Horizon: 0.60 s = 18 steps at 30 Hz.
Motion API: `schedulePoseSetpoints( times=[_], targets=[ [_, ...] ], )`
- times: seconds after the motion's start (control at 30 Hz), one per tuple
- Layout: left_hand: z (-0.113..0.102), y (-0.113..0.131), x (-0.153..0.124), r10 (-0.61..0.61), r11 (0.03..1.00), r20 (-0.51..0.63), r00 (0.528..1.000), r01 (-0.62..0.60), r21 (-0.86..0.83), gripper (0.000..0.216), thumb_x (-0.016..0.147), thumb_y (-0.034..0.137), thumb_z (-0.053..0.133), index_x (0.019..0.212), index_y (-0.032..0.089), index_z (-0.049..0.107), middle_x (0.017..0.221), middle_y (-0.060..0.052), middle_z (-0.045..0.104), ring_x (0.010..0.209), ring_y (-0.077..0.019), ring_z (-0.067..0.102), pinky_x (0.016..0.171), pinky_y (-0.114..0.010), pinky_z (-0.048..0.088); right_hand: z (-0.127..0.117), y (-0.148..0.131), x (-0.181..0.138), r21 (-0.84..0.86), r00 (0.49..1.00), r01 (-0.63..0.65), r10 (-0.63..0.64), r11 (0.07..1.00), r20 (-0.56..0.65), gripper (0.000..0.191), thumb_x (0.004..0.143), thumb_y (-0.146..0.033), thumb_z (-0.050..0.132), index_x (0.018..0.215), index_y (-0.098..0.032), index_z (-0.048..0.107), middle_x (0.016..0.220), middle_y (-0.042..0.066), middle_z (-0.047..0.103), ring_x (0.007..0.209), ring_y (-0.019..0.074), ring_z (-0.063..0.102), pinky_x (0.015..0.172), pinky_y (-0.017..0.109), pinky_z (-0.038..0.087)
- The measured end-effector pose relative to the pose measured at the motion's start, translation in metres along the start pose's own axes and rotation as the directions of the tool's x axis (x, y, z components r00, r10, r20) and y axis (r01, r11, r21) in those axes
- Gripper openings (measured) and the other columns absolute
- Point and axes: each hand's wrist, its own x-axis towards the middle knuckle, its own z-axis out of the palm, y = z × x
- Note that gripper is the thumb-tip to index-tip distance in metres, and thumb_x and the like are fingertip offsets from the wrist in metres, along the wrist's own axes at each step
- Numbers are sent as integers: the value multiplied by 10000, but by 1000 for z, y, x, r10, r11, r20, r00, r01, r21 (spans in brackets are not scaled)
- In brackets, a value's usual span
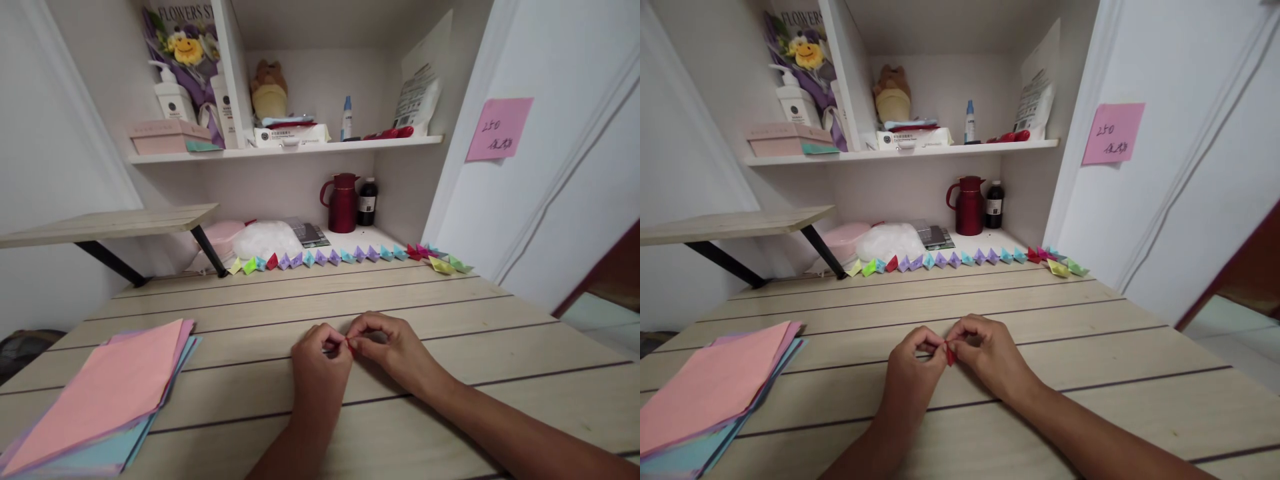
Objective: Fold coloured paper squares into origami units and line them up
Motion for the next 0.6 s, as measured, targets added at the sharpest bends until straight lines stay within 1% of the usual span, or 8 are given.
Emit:
schedulePoseSetpoints(
  times=[0.33, 0.47, 0.6],
  targets=[
    [-4, 3, 0, -70, 995, 34, 997, 73, -66, 130, 664, 151, 559, 546, 204, 567, 542, 33, 597, 562, -130, 569, 560, -214, 441, 1, 5, 1, 160, 994, -110, 106, 981, 37, 59, 744, -196, 614, 736, -183, 671, 703, 0, 670, 690, 158, 574, 674, 274, 436],
    [-7, 7, 2, -119, 986, 54, 991, 125, -111, 138, 663, 139, 554, 542, 203, 572, 532, 37, 592, 566, -129, 573, 566, -214, 440, 0, 7, 2, 204, 990, -139, 133, 969, 44, 64, 746, -232, 628, 746, -181, 667, 697, 8, 673, 688, 164, 582, 678, 287, 444],
    [-9, 8, 4, -187, 968, 68, 980, 196, -156, 121, 682, 153, 557, 576, 196, 596, 570, 22, 624, 591, -140, 589, 593, -228, 455, -2, 10, 4, 266, 990, -143, 137, 954, 38, 91, 740, -263, 654, 750, -173, 657, 709, 18, 678, 700, 175, 598, 687, 304, 457]
  ],
)
